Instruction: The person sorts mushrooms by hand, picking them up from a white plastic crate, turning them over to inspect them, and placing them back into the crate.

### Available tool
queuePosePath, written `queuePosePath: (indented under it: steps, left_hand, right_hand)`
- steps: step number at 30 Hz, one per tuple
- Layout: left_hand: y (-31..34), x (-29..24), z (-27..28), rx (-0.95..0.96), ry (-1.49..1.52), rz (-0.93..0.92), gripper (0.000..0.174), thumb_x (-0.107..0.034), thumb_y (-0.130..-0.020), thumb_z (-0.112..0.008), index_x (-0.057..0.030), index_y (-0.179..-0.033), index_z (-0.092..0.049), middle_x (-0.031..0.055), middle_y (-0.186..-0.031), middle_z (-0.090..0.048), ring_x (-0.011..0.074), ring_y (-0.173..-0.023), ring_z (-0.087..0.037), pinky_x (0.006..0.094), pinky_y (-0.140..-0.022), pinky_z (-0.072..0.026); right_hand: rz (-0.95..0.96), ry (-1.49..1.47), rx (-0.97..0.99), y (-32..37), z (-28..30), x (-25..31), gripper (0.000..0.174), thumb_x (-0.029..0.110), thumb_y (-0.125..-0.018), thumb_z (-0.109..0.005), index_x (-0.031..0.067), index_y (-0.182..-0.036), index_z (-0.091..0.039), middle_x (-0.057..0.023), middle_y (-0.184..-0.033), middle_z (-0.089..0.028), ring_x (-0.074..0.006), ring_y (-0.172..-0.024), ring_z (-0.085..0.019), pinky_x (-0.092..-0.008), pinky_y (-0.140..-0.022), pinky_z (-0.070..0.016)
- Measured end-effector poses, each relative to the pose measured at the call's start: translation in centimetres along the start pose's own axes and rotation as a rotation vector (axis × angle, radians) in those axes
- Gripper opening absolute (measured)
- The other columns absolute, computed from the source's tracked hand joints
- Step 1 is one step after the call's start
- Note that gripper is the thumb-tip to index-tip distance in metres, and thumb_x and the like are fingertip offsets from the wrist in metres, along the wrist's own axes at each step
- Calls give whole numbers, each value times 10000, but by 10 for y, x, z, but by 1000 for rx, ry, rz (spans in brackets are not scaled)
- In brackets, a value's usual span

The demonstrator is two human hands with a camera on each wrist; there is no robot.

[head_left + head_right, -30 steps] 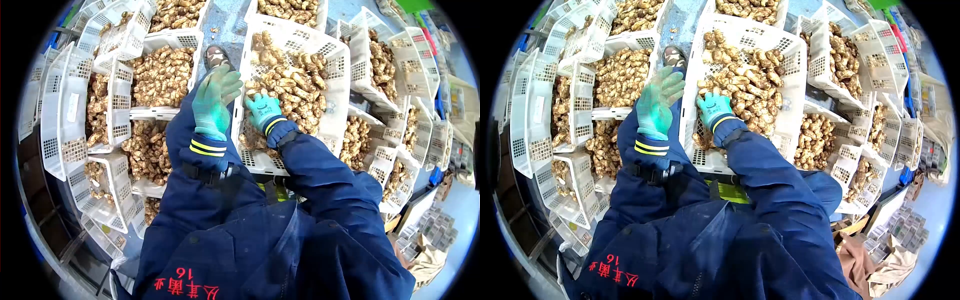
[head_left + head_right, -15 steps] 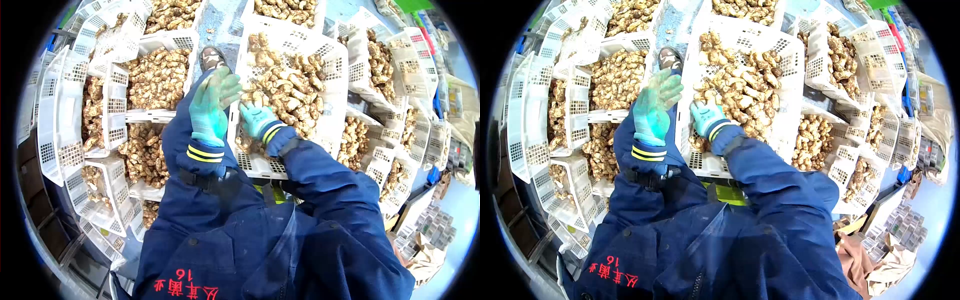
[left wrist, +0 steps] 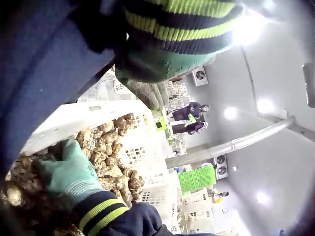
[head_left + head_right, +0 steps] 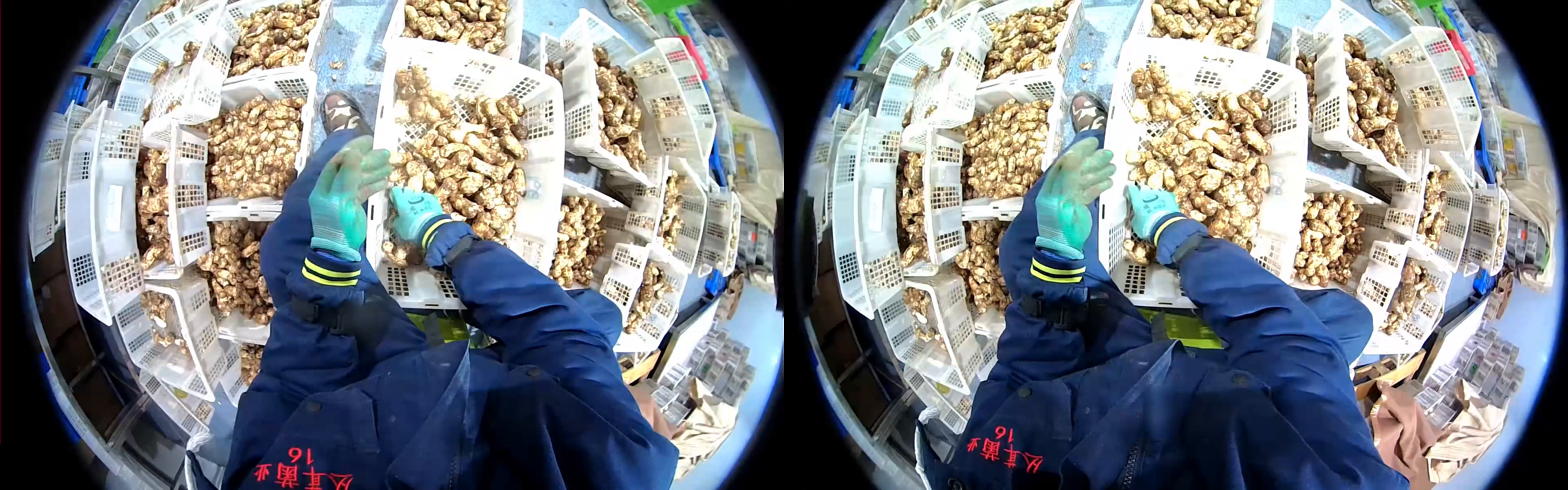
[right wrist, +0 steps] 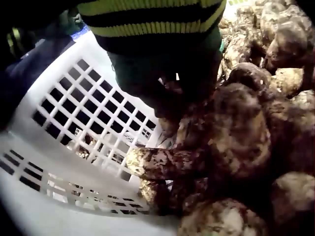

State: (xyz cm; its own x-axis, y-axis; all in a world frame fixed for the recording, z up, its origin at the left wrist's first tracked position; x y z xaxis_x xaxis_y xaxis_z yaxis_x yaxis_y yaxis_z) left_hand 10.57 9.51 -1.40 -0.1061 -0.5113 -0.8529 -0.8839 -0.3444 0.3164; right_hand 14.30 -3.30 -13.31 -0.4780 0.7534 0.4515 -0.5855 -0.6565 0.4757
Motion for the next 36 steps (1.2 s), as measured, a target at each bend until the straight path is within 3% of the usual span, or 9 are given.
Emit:
queuePosePath:
  steps: [5,8,12,15,18,21,28,32,36]
  left_hand:
    - [-2,16,0,191,13,162,552,-363,-983,-478,8,-1385,-402,186,-1299,-543,300,-1162,-562,411,-1005,-457]
    - [2,28,-5,153,163,213,566,-339,-974,-515,-57,-1434,-342,144,-1396,-440,273,-1210,-513,456,-993,-466]
    - [9,11,-29,274,148,145,724,-450,-917,-585,-27,-1439,-316,128,-1401,-417,271,-1242,-481,489,-945,-497]
    - [4,3,-14,393,216,-116,696,-467,-920,-574,22,-1383,-398,155,-1317,-510,261,-1161,-556,463,-830,-567]
    - [-13,2,17,104,566,53,673,-515,-941,-511,29,-1333,-445,162,-1135,-639,309,-1073,-622,459,-791,-581]
    - [-13,-19,19,92,705,-17,702,-549,-936,-494,33,-1327,-453,143,-1043,-668,279,-1004,-648,408,-731,-611]
    - [-8,-9,26,-3,512,-20,556,-254,-911,-613,65,-1334,-444,134,-1035,-654,298,-1167,-550,498,-1116,-345]
    - [-6,-10,20,-31,553,-60,459,-209,-916,-607,50,-1284,-513,146,-1086,-644,306,-1168,-555,487,-1083,-386]
    - [-8,-6,24,44,413,-43,396,-166,-909,-599,1,-1266,-551,125,-1077,-661,269,-1044,-624,441,-959,-498]
  right_hand:
    - [-133,-408,-185,19,35,-36,411,222,-728,-747,20,-1030,-555,-148,-902,-654,-242,-844,-651,-331,-732,-503]
    - [-50,-1329,-533,36,77,-48,365,303,-825,-733,36,-983,-542,-85,-785,-618,-140,-668,-577,-307,-625,-487]
    - [64,-626,-407,60,148,9,355,360,-869,-699,50,-762,-566,-63,-635,-522,-121,-564,-448,-322,-526,-407]
    - [90,-429,-682,25,180,-11,352,367,-914,-583,54,-755,-598,-133,-647,-558,-287,-618,-582,-410,-580,-439]
    - [121,190,-409,-34,122,-44,351,378,-884,-547,80,-1054,-623,-87,-1051,-635,-299,-1085,-560,-428,-926,-441]
    - [133,261,-146,-56,69,-32,631,435,-826,-570,97,-1350,-477,-148,-1357,-489,-361,-1290,-412,-468,-1061,-343]
    - [304,440,55,-18,33,-16,338,388,-752,-659,131,-966,-618,-75,-1001,-601,-277,-981,-545,-462,-829,-393]
    - [416,239,-148,45,59,-40,243,220,-667,-672,150,-900,-667,-70,-910,-612,-277,-949,-573,-435,-825,-431]
    - [-15,342,1,69,108,-82,190,224,-732,-641,162,-902,-698,-75,-918,-659,-287,-956,-600,-446,-819,-460]
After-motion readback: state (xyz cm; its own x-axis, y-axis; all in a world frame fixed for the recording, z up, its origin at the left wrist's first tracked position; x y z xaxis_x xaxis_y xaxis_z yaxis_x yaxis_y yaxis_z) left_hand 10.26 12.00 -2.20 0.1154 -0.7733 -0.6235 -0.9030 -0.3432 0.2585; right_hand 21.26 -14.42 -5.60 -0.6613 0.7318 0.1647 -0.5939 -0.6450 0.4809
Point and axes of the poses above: each hand's wrist, its own y-axis away from the middle knuckle, its own z-axis out of the back of the hand, x = y × z, the point moved 4 cm from there along -y, towards the middle knuckle
